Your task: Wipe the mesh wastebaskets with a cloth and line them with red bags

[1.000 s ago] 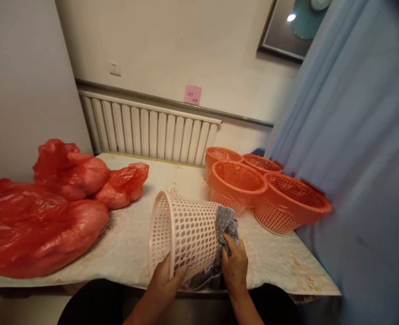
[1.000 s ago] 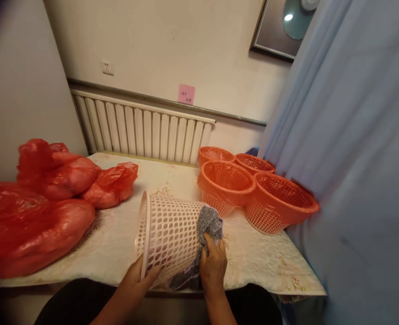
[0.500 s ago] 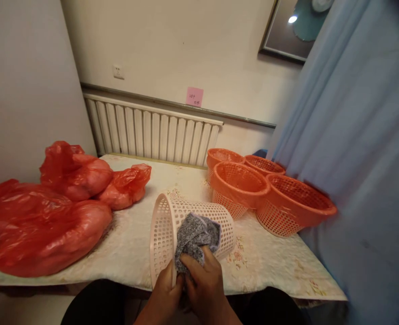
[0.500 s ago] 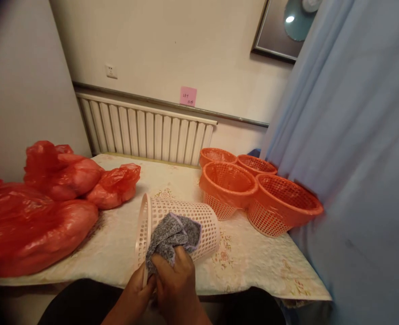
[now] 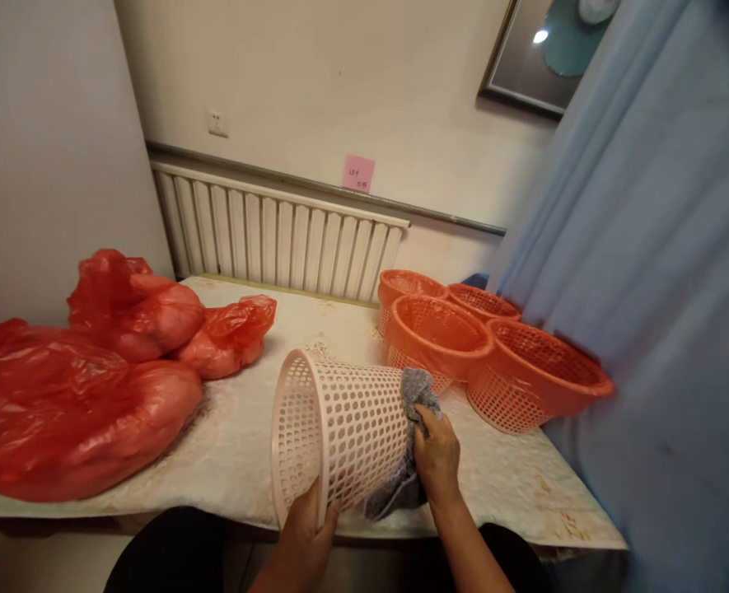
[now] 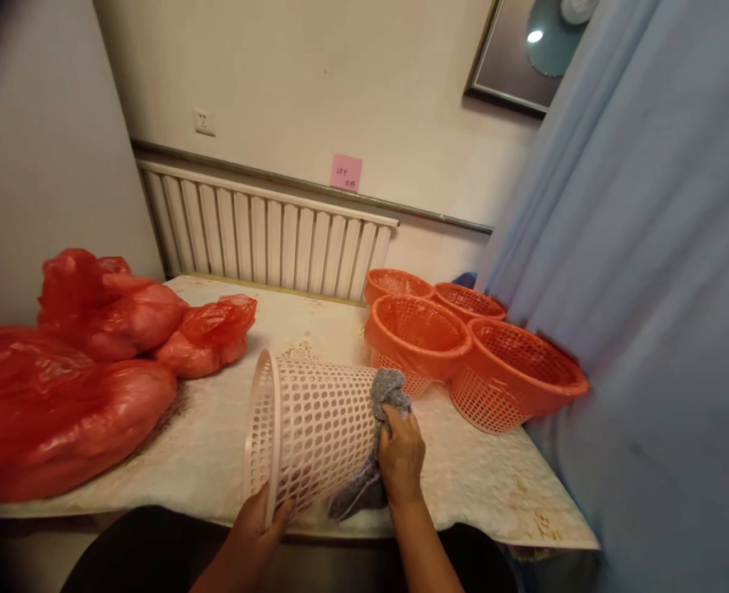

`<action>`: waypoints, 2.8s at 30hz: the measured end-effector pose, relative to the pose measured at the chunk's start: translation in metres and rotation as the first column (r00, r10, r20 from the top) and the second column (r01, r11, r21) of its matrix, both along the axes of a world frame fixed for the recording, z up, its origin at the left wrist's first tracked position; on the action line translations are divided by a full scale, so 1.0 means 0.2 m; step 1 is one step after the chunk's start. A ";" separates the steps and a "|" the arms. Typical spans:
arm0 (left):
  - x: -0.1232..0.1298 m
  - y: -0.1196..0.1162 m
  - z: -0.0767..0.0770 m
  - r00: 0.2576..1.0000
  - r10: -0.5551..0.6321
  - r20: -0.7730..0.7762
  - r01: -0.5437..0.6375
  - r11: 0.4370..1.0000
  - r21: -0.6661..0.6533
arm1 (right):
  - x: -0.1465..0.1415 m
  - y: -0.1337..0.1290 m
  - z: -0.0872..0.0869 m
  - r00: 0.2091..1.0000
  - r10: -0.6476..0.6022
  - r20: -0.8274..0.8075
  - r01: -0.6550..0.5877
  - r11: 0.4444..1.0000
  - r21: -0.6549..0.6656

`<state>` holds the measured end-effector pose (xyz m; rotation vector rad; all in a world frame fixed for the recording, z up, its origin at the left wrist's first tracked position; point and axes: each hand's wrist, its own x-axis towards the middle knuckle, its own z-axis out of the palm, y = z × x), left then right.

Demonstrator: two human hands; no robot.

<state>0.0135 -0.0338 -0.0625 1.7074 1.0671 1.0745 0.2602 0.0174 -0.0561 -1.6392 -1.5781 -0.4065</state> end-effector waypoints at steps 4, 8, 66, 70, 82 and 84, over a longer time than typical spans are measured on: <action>0.00 -0.02 -0.02 1.000 0.009 -0.005 -0.009 0.999 0.039 | 0.01 -0.04 -0.07 0.993 -0.100 -0.056 0.099 0.995 -0.016; 0.00 -0.02 -0.03 1.000 -0.018 0.010 0.017 0.999 0.046 | -0.18 -0.13 -0.08 0.998 -0.032 -0.045 0.036 0.996 0.081; -0.04 -0.03 -0.03 0.995 0.097 0.037 -0.097 0.995 0.006 | -0.14 -0.02 0.11 0.986 0.160 0.052 -0.161 0.987 0.000; -0.02 -0.04 -0.05 0.997 0.053 0.054 -0.055 0.998 0.042 | 0.05 -0.01 -0.03 0.999 -0.022 -0.046 0.020 0.999 -0.049; -0.02 0.00 -0.08 0.999 0.008 0.054 -0.014 0.992 0.122 | -0.46 -0.30 -0.05 0.970 0.241 -0.018 -0.234 0.955 0.181; -0.02 -0.01 -0.10 0.998 0.006 0.056 -0.013 0.991 0.134 | -0.54 -0.32 0.07 0.933 0.355 0.058 -0.360 0.916 0.179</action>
